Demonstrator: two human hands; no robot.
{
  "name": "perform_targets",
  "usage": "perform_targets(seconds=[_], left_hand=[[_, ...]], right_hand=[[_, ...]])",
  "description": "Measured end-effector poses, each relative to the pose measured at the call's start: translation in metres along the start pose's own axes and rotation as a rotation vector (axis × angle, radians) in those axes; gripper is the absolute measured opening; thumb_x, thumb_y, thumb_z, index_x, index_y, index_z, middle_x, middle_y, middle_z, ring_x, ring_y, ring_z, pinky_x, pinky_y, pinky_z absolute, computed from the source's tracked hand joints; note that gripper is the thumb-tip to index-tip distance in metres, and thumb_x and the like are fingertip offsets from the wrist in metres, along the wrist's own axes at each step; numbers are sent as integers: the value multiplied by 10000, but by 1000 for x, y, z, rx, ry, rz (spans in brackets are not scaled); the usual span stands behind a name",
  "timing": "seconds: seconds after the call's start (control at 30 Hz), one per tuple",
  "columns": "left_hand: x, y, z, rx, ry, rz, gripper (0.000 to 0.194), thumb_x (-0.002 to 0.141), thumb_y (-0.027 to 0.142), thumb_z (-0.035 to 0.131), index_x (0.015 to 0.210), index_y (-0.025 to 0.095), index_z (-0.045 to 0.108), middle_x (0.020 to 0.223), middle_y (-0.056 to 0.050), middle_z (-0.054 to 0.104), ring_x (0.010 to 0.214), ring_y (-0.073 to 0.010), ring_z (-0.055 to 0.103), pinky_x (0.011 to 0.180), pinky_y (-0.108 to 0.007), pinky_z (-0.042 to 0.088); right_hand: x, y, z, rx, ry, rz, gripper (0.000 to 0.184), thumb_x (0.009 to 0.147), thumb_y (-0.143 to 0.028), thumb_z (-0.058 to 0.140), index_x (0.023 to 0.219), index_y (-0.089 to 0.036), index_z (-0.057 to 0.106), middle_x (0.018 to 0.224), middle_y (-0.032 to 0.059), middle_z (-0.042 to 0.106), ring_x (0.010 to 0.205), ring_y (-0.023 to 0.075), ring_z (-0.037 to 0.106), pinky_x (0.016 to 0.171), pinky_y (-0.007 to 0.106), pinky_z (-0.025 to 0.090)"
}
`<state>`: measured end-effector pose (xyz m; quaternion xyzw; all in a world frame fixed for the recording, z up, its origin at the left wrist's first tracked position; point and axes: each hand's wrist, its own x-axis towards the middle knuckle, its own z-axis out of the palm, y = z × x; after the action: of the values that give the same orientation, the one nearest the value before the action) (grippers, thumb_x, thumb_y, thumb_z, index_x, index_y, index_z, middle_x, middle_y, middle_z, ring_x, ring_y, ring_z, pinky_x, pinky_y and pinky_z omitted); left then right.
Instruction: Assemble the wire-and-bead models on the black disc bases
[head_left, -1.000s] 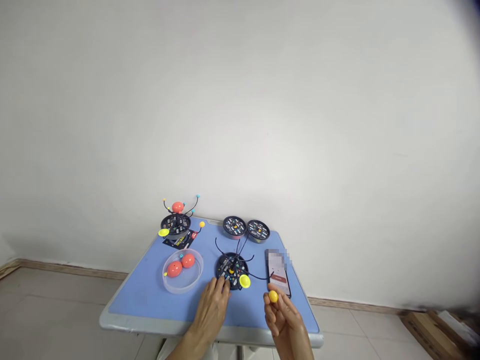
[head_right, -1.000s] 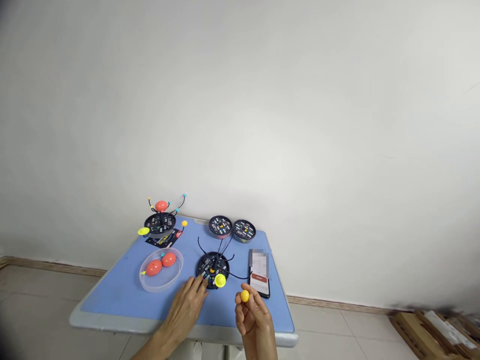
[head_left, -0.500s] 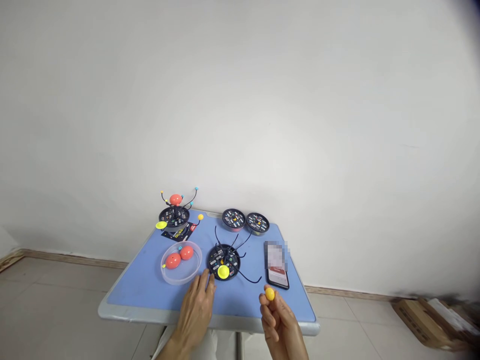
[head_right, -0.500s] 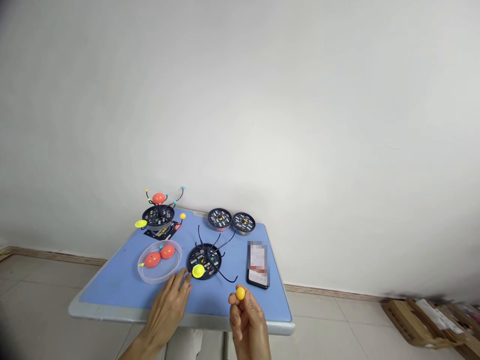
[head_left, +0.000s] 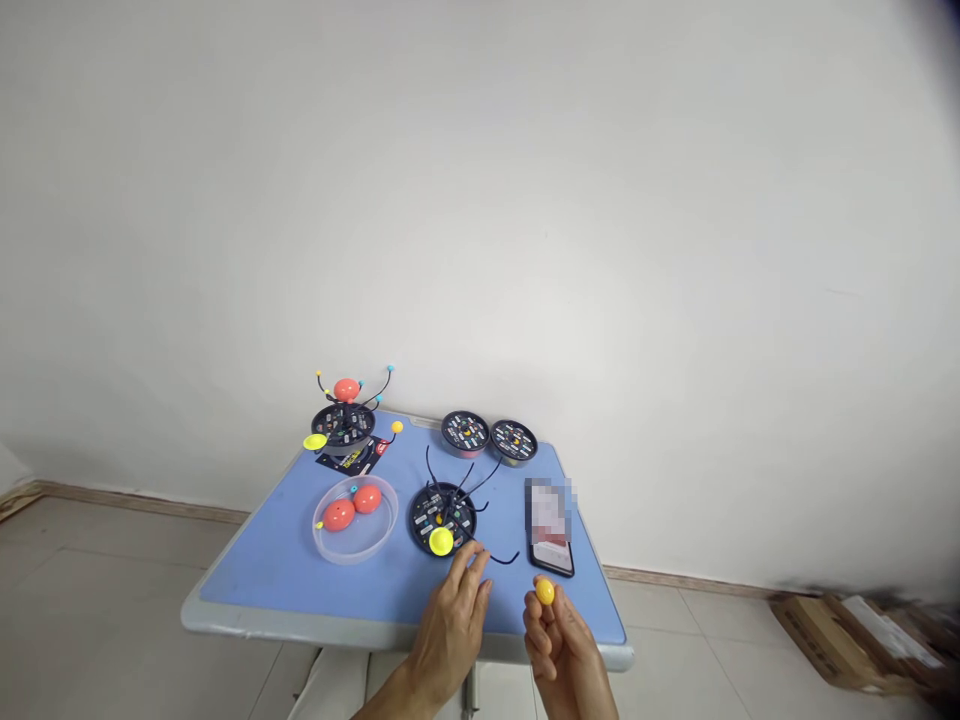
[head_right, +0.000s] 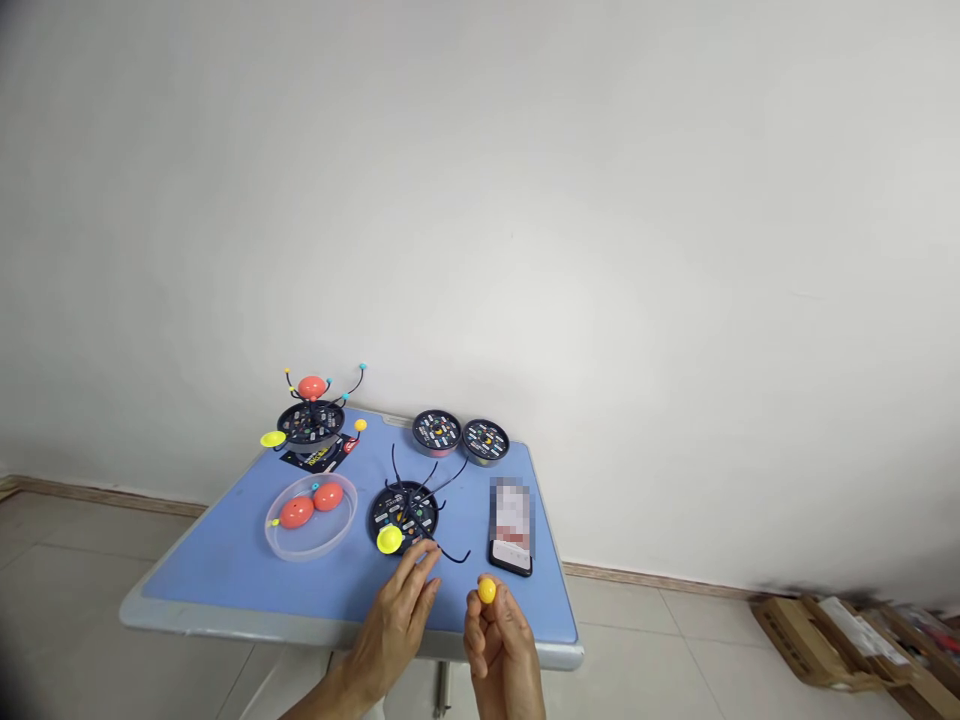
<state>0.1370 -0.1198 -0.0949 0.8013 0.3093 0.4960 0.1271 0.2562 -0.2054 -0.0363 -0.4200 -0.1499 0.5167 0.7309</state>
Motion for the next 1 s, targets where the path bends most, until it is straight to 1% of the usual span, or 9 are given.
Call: perform_targets(seconds=[0.17,0.23,0.33,0.47,0.53,0.63,0.77,0.87,1.0], left_hand=[[5,-4,14,-34,-40,-39,350,1008,240,384,1302,158,555,1282,-162,641,1174,-229,638,929,-359,586],[6,-5,18,-39,-37,-38,353,1011,259,379,1303,157,551,1281,-162,641,1177,-230,635,926,-363,587],[6,-6,22,-55,-41,-49,350,1008,264,391,1307,168,545,1291,-150,637,1183,-228,630,935,-366,581],[6,-9,28,-76,-39,-64,348,994,243,421,1311,182,551,1310,-137,629,1198,-231,620,949,-367,573],[6,-10,31,-84,-34,-62,350,991,246,421,1306,183,560,1306,-137,634,1189,-235,627,934,-373,583],[9,-9,32,-112,-52,-66,349,990,259,425,1298,181,569,1285,-134,654,1172,-235,640,921,-374,591],[14,-4,32,-158,-99,-114,341,988,266,444,1291,193,584,1275,-117,667,1174,-231,639,958,-384,572],[18,0,31,-190,-117,-138,332,988,273,445,1268,198,608,1239,-113,689,1138,-232,661,954,-399,575],[23,3,31,-245,-155,-129,315,986,251,444,1230,201,636,1172,-103,722,1077,-222,691,923,-374,587]], right_hand=[[-1,0,-1,-88,49,-50,442,636,-476,858,917,-182,686,746,31,646,534,80,457,408,164,321],[-3,0,2,-180,123,-156,470,618,-458,871,954,-187,686,768,33,662,565,98,497,444,184,364],[-4,2,4,-365,208,-345,409,633,-452,856,902,-186,699,713,4,634,555,105,491,482,215,403],[-2,2,-1,-582,233,-471,350,673,-479,805,864,-197,722,741,21,640,622,145,526,485,229,405],[0,2,-4,-668,199,-502,332,698,-480,780,878,-206,733,780,31,648,654,158,552,495,231,421],[3,1,-8,-722,175,-517,324,729,-486,750,887,-204,735,759,26,640,640,160,566,508,236,450],[9,-2,-10,-660,191,-451,364,737,-502,745,907,-181,724,693,27,656,601,169,582,506,251,483],[18,-7,-13,-637,121,-399,406,720,-513,755,934,-170,718,720,48,692,582,175,595,484,260,490],[29,-13,-16,-647,56,-338,445,674,-512,789,951,-169,730,610,3,641,518,154,556,509,274,501]])
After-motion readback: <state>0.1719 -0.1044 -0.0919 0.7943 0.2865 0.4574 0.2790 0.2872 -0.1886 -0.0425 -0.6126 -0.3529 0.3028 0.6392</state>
